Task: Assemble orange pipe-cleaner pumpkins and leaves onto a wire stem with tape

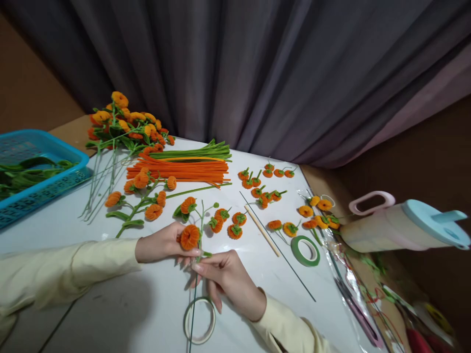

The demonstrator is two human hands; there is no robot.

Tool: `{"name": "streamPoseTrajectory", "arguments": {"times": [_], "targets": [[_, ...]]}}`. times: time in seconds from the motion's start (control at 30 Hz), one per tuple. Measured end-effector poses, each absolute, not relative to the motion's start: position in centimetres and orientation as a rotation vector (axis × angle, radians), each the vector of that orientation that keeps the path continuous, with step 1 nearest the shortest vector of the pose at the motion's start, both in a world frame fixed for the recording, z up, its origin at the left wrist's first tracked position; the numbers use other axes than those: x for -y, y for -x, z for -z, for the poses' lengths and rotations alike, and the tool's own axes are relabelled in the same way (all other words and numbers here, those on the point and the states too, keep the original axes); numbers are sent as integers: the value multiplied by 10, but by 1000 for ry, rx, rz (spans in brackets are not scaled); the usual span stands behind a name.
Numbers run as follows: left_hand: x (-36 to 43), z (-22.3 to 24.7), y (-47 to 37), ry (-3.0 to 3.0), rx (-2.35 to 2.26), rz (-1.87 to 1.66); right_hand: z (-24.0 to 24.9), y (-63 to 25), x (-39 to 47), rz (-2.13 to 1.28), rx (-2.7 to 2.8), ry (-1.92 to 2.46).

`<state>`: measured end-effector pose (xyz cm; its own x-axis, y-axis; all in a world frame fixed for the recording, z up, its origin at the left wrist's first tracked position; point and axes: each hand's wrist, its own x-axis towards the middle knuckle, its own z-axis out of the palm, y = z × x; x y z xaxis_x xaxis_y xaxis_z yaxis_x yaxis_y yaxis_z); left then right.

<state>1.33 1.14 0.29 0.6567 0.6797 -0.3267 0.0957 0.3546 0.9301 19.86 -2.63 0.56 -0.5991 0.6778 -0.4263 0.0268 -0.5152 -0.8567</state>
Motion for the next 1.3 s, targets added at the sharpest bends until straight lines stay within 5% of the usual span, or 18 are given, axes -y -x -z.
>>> {"name": "streamPoseTrajectory", "arguments": {"times": [0.83, 1.3], "targets": [[-17, -9, -12, -1184, -689, -373, 3, -197, 26, -2231, 1364, 1033], [-21, 3, -7, -671, -482, -635, -3, -191, 29, -1938, 1111, 1100]]}}
